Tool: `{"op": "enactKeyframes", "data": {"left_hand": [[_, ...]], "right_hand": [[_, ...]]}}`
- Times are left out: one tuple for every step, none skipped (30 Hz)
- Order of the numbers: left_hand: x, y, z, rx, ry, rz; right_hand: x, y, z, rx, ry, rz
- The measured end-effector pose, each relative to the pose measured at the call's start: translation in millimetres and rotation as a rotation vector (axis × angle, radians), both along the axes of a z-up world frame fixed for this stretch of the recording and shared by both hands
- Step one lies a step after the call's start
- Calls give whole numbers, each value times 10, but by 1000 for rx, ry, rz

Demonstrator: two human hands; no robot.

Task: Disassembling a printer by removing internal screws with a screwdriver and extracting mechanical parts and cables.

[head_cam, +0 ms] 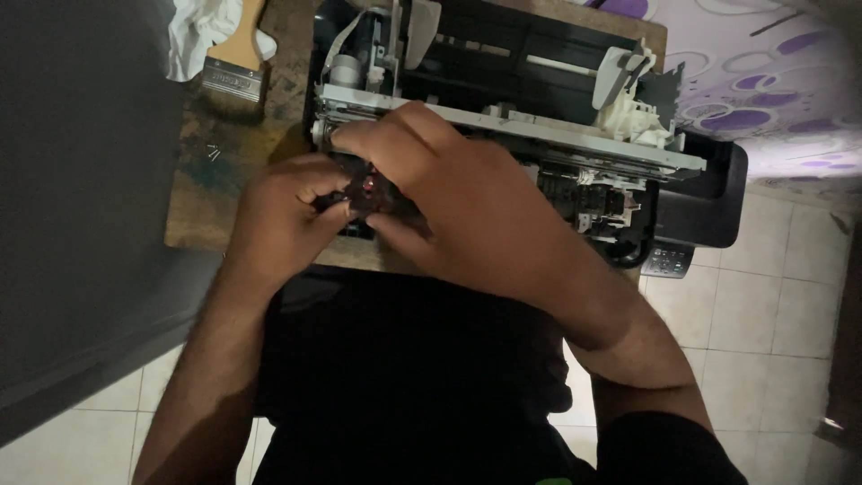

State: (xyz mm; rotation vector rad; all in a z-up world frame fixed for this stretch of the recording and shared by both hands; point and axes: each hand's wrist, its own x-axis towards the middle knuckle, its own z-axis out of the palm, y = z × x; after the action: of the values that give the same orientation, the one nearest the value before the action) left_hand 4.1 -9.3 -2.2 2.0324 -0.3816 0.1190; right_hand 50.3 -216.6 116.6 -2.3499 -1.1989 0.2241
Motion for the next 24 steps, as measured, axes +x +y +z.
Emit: {"op": "enactKeyframes", "data": {"left_hand": [[-4,4,0,-30,-3,-10],[-9,8,0,-60,-6,-19],[-9,12,0,-59,-7,-17],[-10,16,-1,-29,-1,-6],[-11,19,-1,2,5,6],[-12,22,-6,2,5,7],[-10,24,-12,6,-11,4],[-8,25,-16,9,-28,2],[-6,23,3,8,-31,2],[-5,23,23,6,-13,3],[-11,22,41,3,6,5],[-18,22,56,1,4,6],[-24,22,70,-12,-21,-10],[-31,23,85,-24,-45,-26],[-32,37,88,-25,-48,-24],[-32,50,91,-22,-72,-30],[-32,60,92,-20,-95,-38],[-66,108,81,-21,-97,-37],[-93,156,71,16,-93,-8],[-120,204,60,53,-88,21],[-138,248,13,53,-88,20],[-156,295,-35,72,-104,56],[-187,346,-83,93,-117,96],[-200,329,-47,95,-115,99]], "right_hand": [[4,-12,0,-1,2,24],[7,-22,1,-3,3,49],[4,-20,8,-2,3,50],[1,-17,15,-8,2,47],[-2,-15,23,-15,1,43],[-2,-13,32,-15,1,44],[-2,-14,41,-16,2,39],[-2,-15,53,-17,2,33],[-2,-28,75,-17,-1,33],[-3,-41,98,7,19,34],[-6,-52,120,30,40,36],[-11,-79,125,29,38,37],[-14,-105,131,47,28,42],[-18,-130,137,64,18,47],[-25,-105,207,64,15,50],[-33,-80,276,47,54,10],[-42,-59,344,29,94,-30],[-48,-81,353,28,92,-28],[-54,-105,362,23,104,-39],[-58,-130,369,18,115,-50],[-69,-169,341,18,115,-52],[-81,-207,311,55,62,-36],[-92,-240,279,93,10,-15],[-105,-256,267,94,12,-12]]}}
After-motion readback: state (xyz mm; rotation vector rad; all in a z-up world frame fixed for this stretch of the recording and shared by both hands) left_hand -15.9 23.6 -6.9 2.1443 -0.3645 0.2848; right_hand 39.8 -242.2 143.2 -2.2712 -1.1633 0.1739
